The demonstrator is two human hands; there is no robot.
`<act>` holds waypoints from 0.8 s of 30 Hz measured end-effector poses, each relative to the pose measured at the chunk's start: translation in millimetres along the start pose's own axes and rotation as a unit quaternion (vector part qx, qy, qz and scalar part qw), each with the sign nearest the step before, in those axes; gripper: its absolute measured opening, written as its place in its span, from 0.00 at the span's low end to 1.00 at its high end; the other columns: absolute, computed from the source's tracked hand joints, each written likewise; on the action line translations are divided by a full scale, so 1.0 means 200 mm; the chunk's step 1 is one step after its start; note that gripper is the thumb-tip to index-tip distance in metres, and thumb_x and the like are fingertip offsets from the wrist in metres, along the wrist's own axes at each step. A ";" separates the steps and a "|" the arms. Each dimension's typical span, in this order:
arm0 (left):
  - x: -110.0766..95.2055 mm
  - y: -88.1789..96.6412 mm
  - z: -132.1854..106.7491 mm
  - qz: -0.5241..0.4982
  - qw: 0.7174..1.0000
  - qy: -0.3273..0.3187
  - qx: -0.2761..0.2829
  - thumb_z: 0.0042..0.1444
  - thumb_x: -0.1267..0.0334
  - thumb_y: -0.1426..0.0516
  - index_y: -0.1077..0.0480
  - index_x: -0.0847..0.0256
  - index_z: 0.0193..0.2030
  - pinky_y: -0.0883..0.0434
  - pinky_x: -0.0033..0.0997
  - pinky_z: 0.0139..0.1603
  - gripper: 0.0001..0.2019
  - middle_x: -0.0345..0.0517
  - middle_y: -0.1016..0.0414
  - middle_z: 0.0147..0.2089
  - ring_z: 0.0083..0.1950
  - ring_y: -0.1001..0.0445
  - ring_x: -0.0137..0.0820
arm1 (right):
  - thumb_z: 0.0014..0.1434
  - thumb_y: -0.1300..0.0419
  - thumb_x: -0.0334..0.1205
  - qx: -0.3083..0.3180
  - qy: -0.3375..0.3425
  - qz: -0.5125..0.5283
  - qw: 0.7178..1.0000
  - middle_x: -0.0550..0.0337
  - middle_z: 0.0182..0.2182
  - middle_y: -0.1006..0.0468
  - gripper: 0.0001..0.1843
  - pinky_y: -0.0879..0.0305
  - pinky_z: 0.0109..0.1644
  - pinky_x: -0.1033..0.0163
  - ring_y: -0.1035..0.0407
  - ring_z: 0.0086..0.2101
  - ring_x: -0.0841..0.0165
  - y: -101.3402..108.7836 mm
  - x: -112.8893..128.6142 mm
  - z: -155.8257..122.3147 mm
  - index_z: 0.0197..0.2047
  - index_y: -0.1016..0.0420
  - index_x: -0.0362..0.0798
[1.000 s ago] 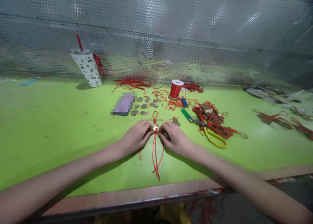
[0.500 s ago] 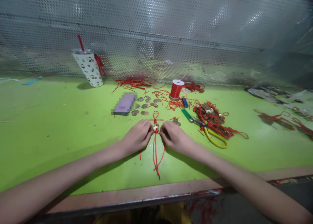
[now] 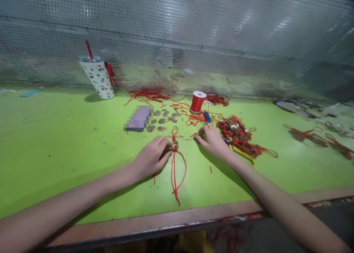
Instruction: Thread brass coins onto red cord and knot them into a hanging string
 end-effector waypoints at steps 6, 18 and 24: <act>0.00 0.00 0.00 0.009 1.000 -0.007 -0.005 0.67 0.67 0.49 0.32 0.63 0.44 0.29 0.42 0.46 0.05 0.52 0.26 0.44 0.45 0.28 0.41 | 0.63 0.39 0.39 0.013 0.002 0.030 0.999 0.48 0.37 0.24 0.06 0.34 0.45 0.54 0.30 0.40 0.56 -0.03 0.00 0.00 0.35 0.33 0.48; 0.00 0.00 0.00 0.015 0.999 -0.024 -0.017 0.67 0.68 0.48 0.32 0.63 0.44 0.28 0.40 0.44 0.04 0.52 0.26 0.43 0.44 0.27 0.40 | 0.60 0.42 0.33 -0.055 -0.018 0.137 0.989 0.55 0.31 0.20 0.04 0.36 0.40 0.59 0.27 0.32 0.62 0.04 0.04 0.00 0.33 0.28 0.47; -0.01 0.01 0.00 0.016 0.999 -0.032 -0.032 0.68 0.68 0.48 0.31 0.63 0.44 0.27 0.40 0.44 0.05 0.52 0.25 0.42 0.44 0.26 0.39 | 0.61 0.44 0.34 -0.112 0.038 0.148 0.982 0.54 0.33 0.20 0.05 0.34 0.42 0.57 0.27 0.35 0.60 0.05 0.08 -0.02 0.33 0.28 0.48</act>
Point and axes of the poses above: each hand's wrist, its own z-axis towards the middle knuckle, its own y-axis out of the back of the hand, x = y × z, the point moved 3 cm from there along z, towards the middle knuckle
